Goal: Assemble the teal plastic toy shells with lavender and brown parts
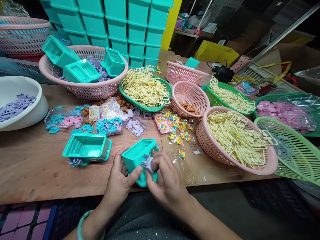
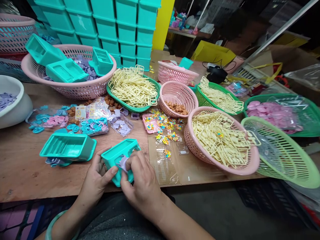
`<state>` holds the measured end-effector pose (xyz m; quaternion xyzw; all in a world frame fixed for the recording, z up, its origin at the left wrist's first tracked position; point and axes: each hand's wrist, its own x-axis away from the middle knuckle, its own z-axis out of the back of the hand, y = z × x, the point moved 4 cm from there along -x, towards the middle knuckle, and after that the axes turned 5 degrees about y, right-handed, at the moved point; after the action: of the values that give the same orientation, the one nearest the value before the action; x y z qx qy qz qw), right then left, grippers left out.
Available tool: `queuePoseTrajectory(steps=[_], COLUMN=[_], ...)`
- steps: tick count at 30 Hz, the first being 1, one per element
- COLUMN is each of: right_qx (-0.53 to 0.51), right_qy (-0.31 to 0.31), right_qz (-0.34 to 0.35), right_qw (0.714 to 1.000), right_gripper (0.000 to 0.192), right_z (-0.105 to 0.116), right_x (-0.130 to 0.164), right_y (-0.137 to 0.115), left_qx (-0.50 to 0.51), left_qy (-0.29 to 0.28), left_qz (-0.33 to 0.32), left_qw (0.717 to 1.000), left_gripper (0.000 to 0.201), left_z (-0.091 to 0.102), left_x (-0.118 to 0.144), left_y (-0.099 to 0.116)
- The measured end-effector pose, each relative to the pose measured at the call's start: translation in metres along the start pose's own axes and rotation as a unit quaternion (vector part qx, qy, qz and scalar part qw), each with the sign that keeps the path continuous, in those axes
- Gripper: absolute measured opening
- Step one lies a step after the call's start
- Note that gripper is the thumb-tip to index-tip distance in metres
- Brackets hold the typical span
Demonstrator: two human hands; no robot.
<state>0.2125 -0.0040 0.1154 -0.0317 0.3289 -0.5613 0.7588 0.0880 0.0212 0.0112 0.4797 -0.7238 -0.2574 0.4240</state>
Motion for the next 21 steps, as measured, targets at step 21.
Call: queuePoseTrajectory(steps=[21], right_qx=[-0.01], right_qy=[-0.023], right_qz=[0.009], right_qw=[1.0], right_gripper=[0.026], right_z=[0.005], right_x=[0.0], right_y=[-0.006], left_qx=[-0.012], left_qy=[-0.05], left_qz=[0.005], left_qw=[0.999], left_gripper=[0.067], left_z=[0.007], left_x=[-0.005], left_y=[0.004])
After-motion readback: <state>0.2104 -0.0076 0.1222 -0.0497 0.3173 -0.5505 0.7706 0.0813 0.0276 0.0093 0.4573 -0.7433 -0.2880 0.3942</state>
